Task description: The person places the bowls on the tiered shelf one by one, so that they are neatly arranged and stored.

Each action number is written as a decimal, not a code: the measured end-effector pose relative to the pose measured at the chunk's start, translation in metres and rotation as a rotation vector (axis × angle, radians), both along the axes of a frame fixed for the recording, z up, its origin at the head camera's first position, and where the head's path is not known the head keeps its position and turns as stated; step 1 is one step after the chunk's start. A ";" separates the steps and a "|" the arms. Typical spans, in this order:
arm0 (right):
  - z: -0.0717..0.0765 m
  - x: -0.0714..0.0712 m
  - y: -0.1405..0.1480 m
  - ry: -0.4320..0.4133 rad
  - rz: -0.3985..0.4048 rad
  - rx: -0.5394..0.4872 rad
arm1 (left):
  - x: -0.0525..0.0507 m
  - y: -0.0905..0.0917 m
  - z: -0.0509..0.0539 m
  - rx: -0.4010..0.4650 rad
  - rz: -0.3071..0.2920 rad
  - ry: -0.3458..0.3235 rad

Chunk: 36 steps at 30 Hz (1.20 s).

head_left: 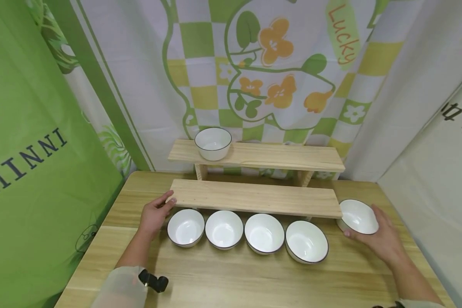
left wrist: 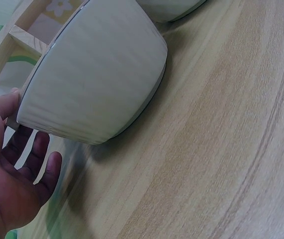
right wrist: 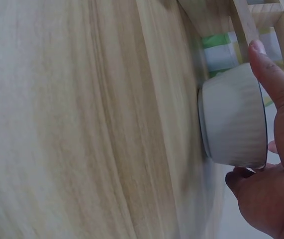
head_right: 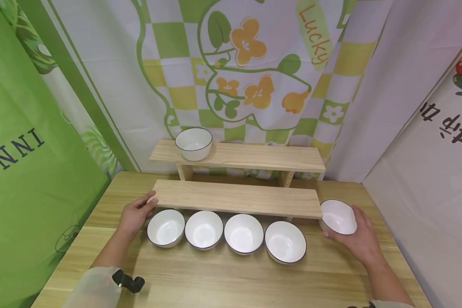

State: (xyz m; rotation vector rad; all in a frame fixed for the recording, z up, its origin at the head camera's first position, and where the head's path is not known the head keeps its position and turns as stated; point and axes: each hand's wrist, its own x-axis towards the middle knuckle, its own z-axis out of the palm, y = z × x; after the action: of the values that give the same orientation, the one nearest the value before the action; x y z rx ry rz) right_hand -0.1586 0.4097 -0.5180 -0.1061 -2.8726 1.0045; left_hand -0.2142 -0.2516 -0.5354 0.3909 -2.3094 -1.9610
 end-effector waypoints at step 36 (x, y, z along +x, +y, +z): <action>-0.005 0.008 0.018 -0.079 -0.110 -0.151 | -0.003 -0.005 -0.007 0.011 -0.012 -0.034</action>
State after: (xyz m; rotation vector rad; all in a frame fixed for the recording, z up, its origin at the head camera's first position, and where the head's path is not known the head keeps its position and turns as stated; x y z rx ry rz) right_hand -0.1505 0.4273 -0.5227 -0.3187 -2.8200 1.2192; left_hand -0.2170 -0.2566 -0.5427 0.4152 -2.3273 -1.9887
